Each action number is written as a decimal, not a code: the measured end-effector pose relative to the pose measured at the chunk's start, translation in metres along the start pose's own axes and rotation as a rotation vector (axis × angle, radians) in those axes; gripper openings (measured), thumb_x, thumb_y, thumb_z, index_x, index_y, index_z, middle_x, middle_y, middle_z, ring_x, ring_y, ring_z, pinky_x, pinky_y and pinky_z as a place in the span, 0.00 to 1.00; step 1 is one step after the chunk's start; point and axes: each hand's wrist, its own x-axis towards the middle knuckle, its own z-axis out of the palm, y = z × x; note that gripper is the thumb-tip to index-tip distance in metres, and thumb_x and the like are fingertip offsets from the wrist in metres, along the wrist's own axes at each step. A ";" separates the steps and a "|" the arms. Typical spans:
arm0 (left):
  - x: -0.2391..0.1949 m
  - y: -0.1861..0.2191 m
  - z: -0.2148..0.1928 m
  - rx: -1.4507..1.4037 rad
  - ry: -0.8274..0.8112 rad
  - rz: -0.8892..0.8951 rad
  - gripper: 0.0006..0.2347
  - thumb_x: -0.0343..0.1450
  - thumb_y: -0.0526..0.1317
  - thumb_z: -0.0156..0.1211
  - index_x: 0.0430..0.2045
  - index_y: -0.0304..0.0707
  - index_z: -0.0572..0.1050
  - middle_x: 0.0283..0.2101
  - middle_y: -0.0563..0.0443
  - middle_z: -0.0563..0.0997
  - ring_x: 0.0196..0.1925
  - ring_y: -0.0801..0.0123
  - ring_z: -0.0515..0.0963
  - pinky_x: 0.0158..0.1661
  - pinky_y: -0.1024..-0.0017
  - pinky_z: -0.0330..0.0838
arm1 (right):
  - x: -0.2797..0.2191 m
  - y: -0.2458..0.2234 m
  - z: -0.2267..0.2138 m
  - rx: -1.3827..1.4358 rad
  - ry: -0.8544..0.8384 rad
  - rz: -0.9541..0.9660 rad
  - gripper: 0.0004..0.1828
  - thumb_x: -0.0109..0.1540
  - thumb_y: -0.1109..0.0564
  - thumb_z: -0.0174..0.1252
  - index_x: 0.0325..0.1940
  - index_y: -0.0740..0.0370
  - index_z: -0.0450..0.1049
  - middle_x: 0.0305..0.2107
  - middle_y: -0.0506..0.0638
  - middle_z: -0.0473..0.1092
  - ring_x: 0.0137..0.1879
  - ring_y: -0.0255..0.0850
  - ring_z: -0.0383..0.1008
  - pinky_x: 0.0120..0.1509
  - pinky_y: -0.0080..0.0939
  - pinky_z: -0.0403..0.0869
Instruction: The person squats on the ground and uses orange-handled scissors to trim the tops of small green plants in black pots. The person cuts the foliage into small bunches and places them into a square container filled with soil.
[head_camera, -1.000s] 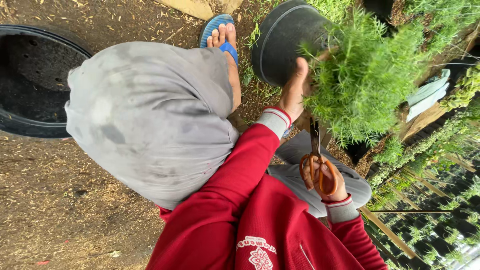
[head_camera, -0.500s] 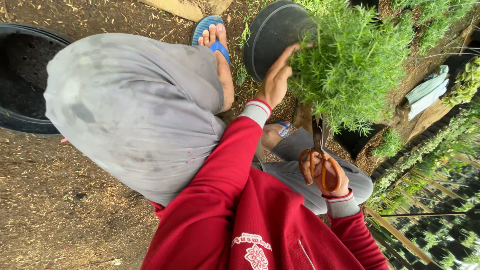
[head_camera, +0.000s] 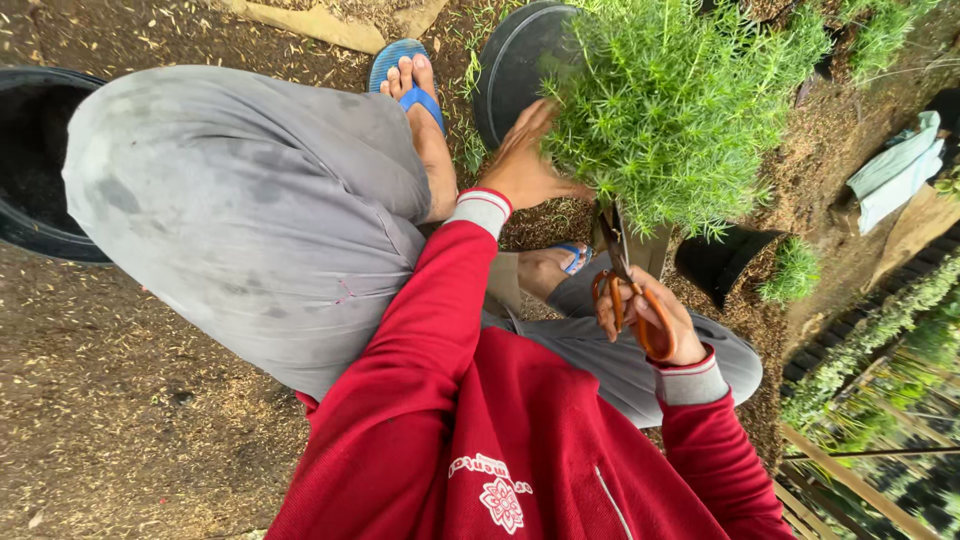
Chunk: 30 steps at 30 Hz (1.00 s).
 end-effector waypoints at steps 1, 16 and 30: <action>0.002 0.003 0.003 -0.078 0.015 -0.020 0.53 0.52 0.51 0.83 0.68 0.34 0.50 0.71 0.30 0.55 0.72 0.50 0.58 0.66 0.63 0.59 | -0.001 -0.002 -0.001 0.006 0.030 -0.013 0.32 0.68 0.42 0.58 0.63 0.72 0.62 0.37 0.62 0.71 0.38 0.46 0.73 0.40 0.40 0.73; 0.004 0.025 0.011 -0.378 0.178 0.318 0.60 0.56 0.44 0.90 0.74 0.41 0.39 0.78 0.38 0.48 0.81 0.51 0.49 0.79 0.58 0.46 | 0.030 -0.024 -0.002 0.094 0.072 -0.200 0.32 0.70 0.41 0.54 0.65 0.73 0.65 0.41 0.63 0.72 0.38 0.48 0.74 0.39 0.43 0.73; 0.001 0.039 0.030 -0.522 0.311 0.206 0.48 0.64 0.55 0.78 0.74 0.43 0.50 0.76 0.42 0.56 0.80 0.52 0.56 0.79 0.54 0.52 | 0.008 -0.032 -0.013 0.300 0.145 -0.216 0.26 0.72 0.42 0.54 0.62 0.67 0.70 0.40 0.67 0.73 0.36 0.52 0.74 0.40 0.47 0.73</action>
